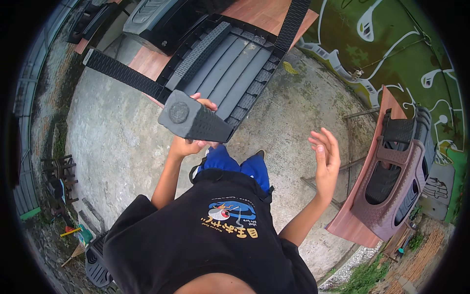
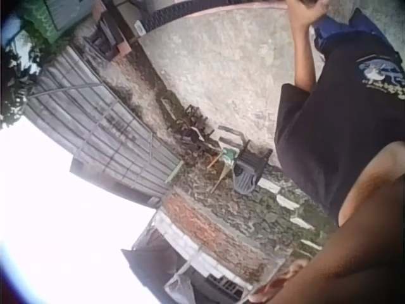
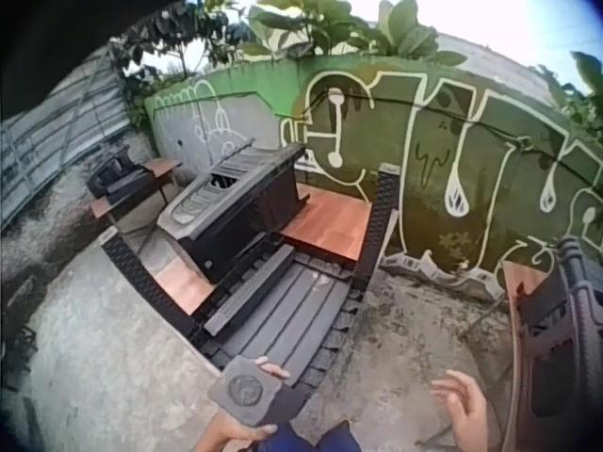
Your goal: Assembling small black plastic tables by attaching legs to the table tops.
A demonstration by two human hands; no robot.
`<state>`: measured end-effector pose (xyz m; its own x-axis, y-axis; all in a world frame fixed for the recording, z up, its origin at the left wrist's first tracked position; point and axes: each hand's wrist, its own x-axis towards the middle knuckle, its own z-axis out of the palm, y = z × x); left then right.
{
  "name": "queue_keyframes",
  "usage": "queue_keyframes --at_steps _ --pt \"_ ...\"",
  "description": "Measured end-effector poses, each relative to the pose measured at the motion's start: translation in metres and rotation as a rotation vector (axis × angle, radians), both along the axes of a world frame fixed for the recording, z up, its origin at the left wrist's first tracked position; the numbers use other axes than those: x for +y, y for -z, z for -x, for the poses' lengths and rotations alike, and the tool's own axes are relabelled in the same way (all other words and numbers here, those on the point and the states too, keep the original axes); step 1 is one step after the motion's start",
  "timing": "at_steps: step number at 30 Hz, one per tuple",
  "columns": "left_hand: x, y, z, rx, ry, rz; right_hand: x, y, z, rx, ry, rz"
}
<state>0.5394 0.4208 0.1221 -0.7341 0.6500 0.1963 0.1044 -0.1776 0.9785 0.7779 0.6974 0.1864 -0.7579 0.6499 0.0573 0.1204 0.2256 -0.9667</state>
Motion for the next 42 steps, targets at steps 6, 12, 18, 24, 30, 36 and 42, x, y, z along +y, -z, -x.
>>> queue_keyframes --at_steps 6,12,18,24,30,36,42 --pt "0.028 -0.106 -0.014 0.166 -0.283 -0.254 0.076 0.028 -0.050 -0.369 0.010 -0.019" --pt "0.033 -0.166 -0.009 0.243 -0.249 0.031 0.129 0.034 -0.044 -0.341 -0.101 -0.039" --pt "0.048 -0.146 -0.005 0.297 -0.091 0.088 0.157 0.043 0.003 -0.369 -0.292 -0.014" --pt "0.061 -0.126 0.004 0.260 -0.127 -0.348 0.188 0.063 0.107 -0.402 -0.623 -0.059" --pt "0.066 -0.117 -0.005 0.305 -0.253 -0.494 0.181 0.081 0.255 -0.315 -1.067 -0.025" --pt "0.089 -0.095 -0.013 0.474 -1.179 -0.482 0.090 0.164 0.488 -0.150 -1.274 -0.522" --pt "0.171 -0.042 -0.108 -0.086 -2.069 -0.263 0.024 0.237 0.583 -0.218 -1.108 -1.646"
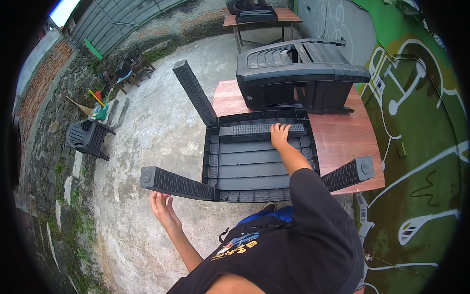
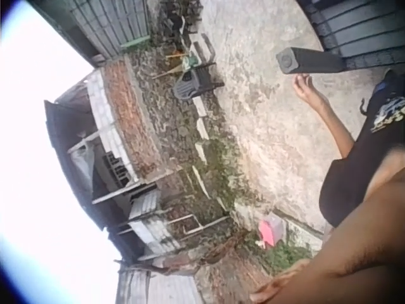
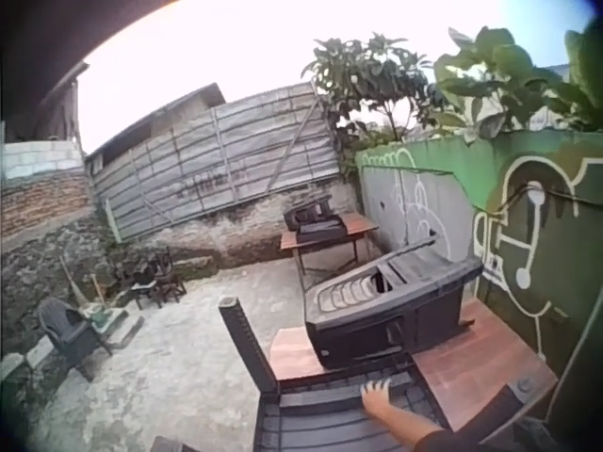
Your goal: Assembling small black plastic tables by attaching legs to the table tops.
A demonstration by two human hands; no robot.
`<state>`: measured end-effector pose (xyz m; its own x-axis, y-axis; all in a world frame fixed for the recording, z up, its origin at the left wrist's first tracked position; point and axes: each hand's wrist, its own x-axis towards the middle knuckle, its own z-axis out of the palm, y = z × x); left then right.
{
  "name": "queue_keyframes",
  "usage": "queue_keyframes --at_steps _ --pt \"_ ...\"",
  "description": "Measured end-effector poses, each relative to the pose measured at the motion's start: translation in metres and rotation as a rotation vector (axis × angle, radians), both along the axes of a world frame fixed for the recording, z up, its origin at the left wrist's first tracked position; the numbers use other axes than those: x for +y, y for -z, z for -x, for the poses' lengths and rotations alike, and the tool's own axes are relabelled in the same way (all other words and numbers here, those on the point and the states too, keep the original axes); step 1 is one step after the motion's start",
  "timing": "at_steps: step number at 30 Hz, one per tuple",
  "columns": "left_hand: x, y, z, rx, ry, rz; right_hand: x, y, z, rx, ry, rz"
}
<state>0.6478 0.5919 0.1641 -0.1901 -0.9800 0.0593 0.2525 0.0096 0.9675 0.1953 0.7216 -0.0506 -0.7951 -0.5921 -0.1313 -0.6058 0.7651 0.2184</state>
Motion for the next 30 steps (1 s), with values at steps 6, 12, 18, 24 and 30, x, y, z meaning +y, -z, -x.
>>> queue_keyframes --at_steps 6,12,18,24,30 --pt "0.152 0.050 -0.004 0.073 -0.313 -0.276 -0.018 -0.008 0.038 -0.188 -0.057 -0.318" --pt "0.209 0.049 0.055 0.151 -0.154 -0.225 -0.014 0.015 0.132 -0.894 -0.040 -0.955" --pt "0.214 0.043 0.065 0.128 -0.083 -0.107 -0.081 -0.151 0.072 -0.648 -0.192 -0.968" --pt "0.193 0.022 0.084 0.121 0.171 0.049 -0.024 -0.263 0.073 -0.212 -0.656 -0.234" --pt "0.173 -0.011 0.118 -0.036 0.507 0.219 0.061 -0.308 0.081 -0.031 -0.826 -0.119"
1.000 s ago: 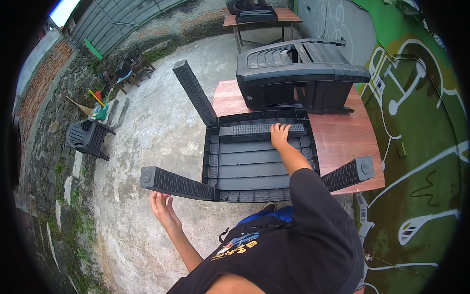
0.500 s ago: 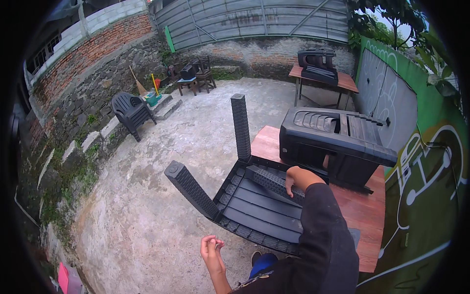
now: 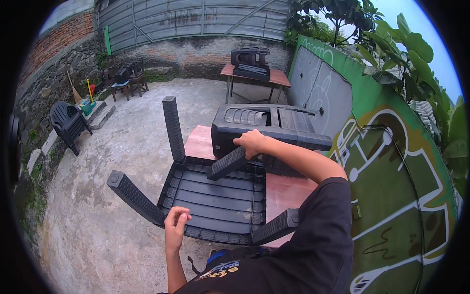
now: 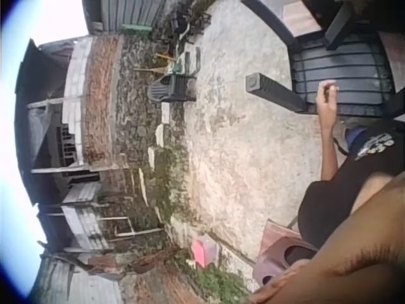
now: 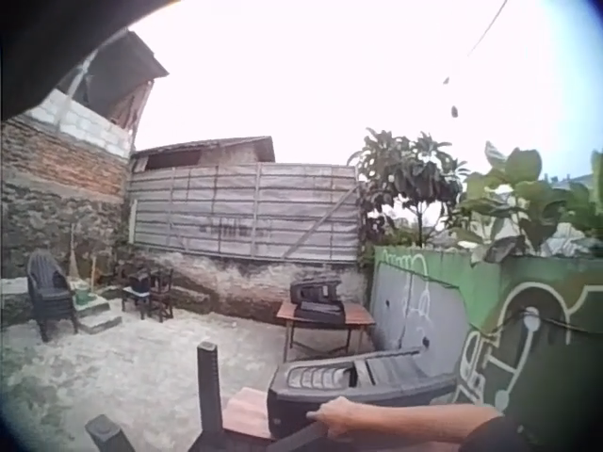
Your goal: Assembling small black plastic tables by attaching legs to the table tops.
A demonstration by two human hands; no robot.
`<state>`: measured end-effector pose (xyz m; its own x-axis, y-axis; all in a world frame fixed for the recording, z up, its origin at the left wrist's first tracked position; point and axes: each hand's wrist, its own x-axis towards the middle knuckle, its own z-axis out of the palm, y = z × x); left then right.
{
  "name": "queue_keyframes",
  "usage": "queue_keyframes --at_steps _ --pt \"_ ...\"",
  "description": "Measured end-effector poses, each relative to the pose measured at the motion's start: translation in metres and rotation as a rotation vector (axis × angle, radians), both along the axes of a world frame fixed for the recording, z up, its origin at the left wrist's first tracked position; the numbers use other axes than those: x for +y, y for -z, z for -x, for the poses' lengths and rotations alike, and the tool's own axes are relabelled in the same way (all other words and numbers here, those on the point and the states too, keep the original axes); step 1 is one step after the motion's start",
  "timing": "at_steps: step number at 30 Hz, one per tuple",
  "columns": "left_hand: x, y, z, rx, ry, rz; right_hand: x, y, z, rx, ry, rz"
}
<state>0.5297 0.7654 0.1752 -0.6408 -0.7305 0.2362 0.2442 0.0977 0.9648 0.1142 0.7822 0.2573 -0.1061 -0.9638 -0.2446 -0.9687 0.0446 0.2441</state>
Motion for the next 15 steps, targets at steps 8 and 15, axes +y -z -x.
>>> queue_keyframes --at_steps 8,15 --pt "0.012 -0.007 0.194 -0.164 0.150 0.488 0.087 -0.097 -0.001 0.268 0.013 -0.123" --pt "0.046 -0.017 0.377 -0.272 0.265 0.696 0.128 -0.120 0.022 0.286 -0.056 -0.094"
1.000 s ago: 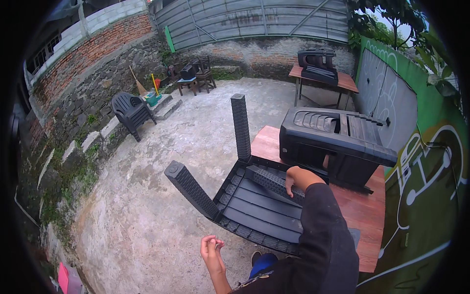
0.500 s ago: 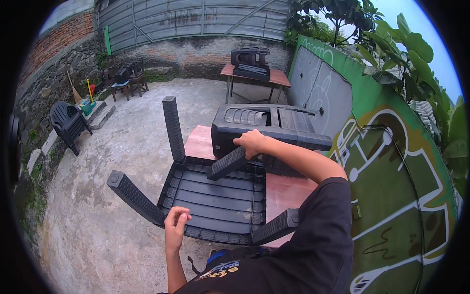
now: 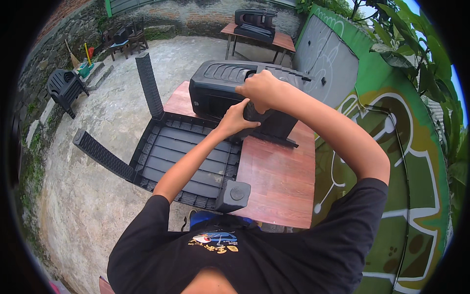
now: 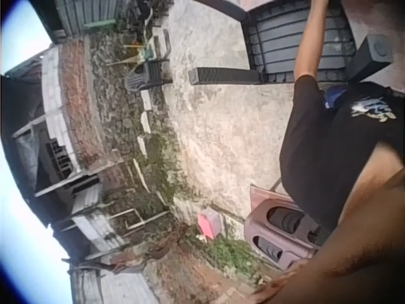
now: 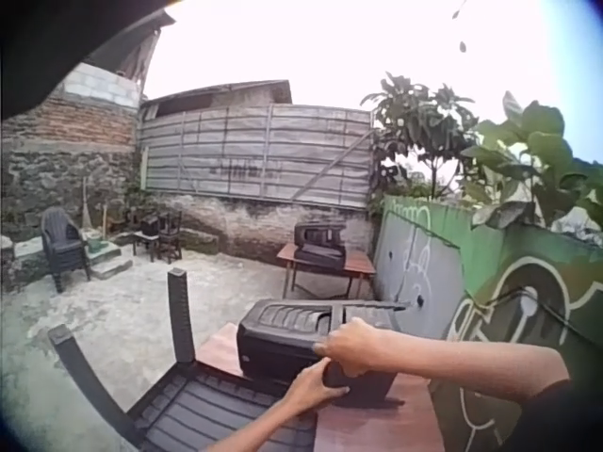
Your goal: Assembling small black plastic tables by attaching legs to the table tops.
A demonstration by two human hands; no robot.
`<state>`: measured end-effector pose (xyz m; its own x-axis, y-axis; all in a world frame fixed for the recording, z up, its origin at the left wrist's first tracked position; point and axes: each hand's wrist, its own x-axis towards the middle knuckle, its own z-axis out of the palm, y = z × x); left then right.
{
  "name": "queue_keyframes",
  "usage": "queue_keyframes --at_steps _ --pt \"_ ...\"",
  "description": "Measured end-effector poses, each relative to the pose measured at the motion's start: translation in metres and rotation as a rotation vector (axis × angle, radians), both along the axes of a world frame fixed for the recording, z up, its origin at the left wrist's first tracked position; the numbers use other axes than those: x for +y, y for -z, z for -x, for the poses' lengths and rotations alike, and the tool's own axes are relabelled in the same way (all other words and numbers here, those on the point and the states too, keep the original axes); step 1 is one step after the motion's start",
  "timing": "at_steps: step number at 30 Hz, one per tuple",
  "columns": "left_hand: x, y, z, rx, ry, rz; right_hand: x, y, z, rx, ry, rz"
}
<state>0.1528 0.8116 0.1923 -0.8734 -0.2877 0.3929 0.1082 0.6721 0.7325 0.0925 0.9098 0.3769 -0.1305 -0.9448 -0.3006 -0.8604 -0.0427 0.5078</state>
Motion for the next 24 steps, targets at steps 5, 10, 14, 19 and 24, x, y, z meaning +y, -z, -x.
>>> queue_keyframes --at_steps 5,10,14,19,24 --pt "-0.024 0.021 0.027 -0.128 0.260 -0.174 0.029 -0.022 0.004 0.057 0.145 0.144" --pt "-0.037 0.040 0.050 -0.197 0.376 -0.387 0.039 0.025 0.092 -0.545 -0.013 0.439" --pt "-0.051 0.044 0.062 -0.220 0.354 -0.337 0.034 0.047 0.100 -0.691 -0.056 0.631" --pt "-0.068 0.042 0.077 -0.262 0.333 -0.407 0.018 0.066 0.118 -0.697 -0.103 0.738" --pt "-0.080 0.040 0.088 -0.287 0.340 -0.358 -0.005 0.080 0.138 -0.738 -0.122 0.833"
